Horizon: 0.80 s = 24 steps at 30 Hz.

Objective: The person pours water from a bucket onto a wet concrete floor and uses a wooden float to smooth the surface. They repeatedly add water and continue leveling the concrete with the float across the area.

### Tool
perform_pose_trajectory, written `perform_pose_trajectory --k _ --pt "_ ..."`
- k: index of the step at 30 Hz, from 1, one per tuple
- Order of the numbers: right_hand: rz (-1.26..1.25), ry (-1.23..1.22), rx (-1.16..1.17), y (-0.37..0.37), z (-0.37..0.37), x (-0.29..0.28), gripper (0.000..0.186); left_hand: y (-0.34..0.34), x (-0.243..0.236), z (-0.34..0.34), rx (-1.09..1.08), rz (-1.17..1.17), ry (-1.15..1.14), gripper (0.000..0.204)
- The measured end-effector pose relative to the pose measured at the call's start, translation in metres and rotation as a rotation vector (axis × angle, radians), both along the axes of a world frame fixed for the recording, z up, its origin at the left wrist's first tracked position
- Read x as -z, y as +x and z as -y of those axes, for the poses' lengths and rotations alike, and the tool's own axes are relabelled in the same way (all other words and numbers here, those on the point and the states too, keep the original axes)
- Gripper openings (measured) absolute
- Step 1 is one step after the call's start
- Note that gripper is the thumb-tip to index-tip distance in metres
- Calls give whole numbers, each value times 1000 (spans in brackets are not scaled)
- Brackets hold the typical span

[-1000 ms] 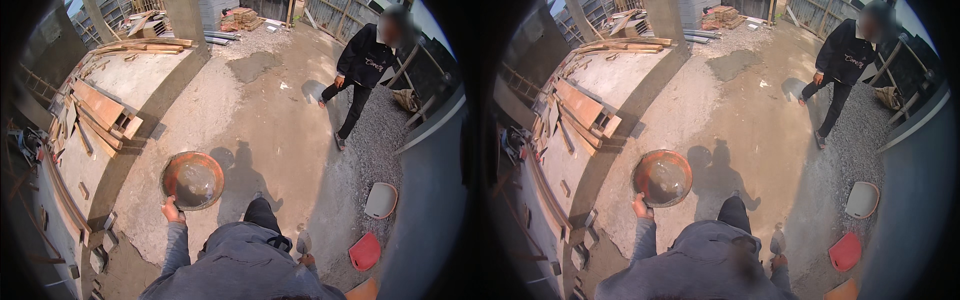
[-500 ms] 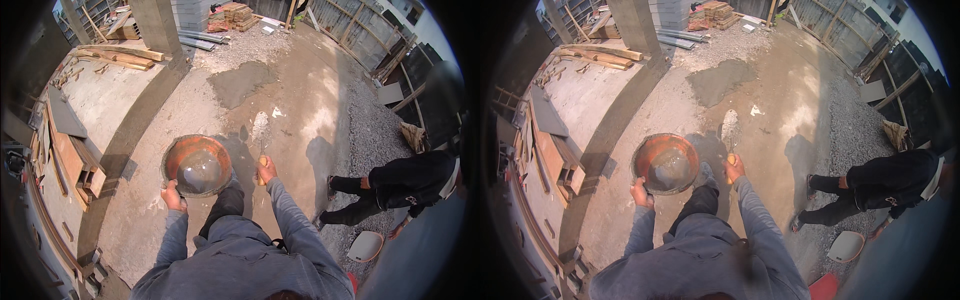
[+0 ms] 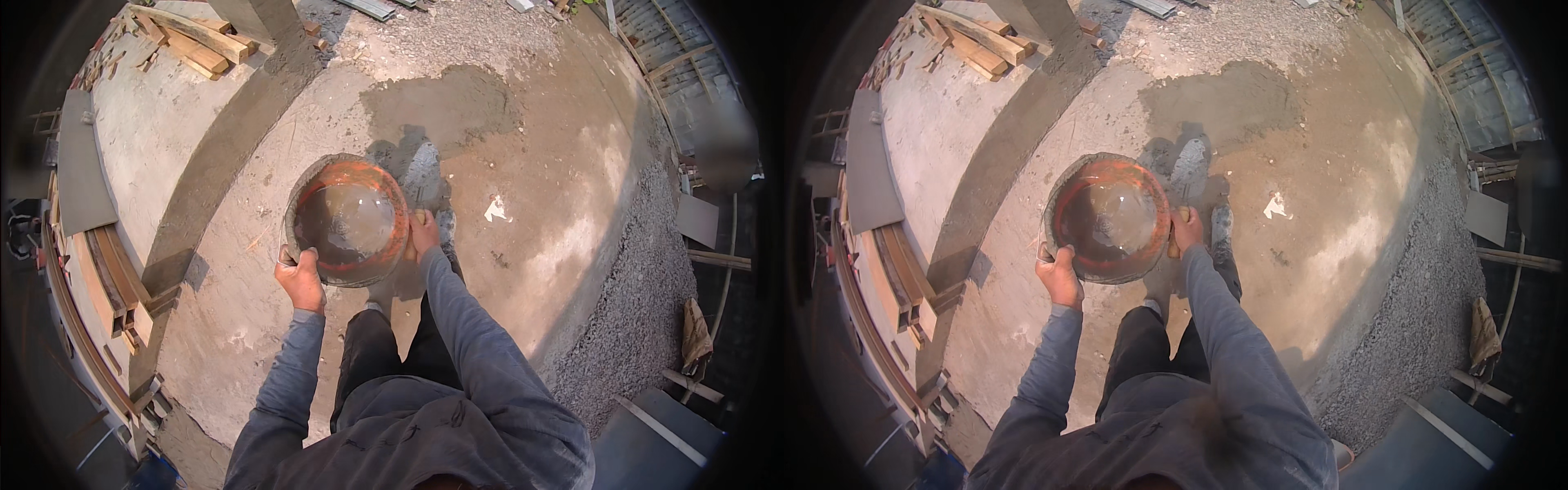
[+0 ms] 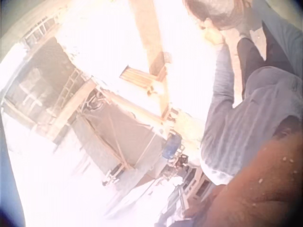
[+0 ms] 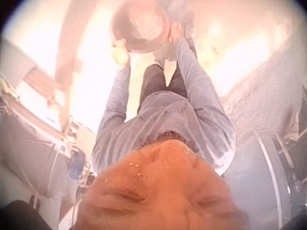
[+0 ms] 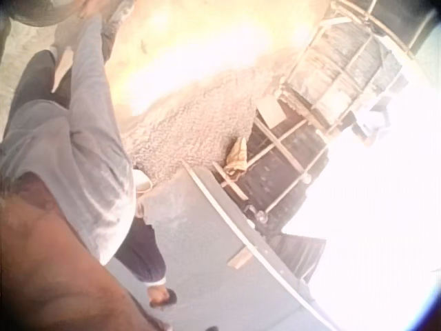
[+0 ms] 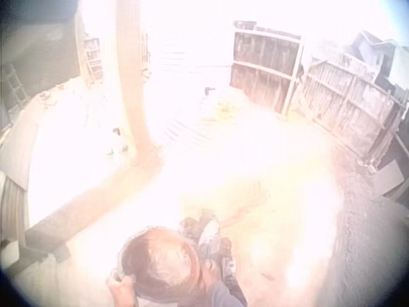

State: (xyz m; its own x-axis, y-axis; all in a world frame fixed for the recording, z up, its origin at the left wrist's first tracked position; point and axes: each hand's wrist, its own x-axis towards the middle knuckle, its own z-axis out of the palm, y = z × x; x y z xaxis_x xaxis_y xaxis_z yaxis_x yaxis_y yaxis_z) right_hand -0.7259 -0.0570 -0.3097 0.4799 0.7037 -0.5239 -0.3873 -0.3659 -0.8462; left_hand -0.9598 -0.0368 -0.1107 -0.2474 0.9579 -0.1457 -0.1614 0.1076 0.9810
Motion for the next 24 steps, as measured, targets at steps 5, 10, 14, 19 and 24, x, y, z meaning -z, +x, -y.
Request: perform_pose_trajectory --k 5,10,14,19,24 --pt "-227 -47 7 51 -136 147 33 86 132 -112 -72 -308 -107 14" --pt "-503 -26 -54 83 -227 253 30 159 232 -197 -252 -445 -166 7" --pt "-313 -79 -165 136 -288 326 33 212 282 -253 -273 -578 -106 5" --pt "365 -377 -621 173 -355 288 45 217 318 -292 -487 -399 -236 6" --pt "773 -492 -955 239 -316 309 60 184 318 -277 -658 -80 -324 18"
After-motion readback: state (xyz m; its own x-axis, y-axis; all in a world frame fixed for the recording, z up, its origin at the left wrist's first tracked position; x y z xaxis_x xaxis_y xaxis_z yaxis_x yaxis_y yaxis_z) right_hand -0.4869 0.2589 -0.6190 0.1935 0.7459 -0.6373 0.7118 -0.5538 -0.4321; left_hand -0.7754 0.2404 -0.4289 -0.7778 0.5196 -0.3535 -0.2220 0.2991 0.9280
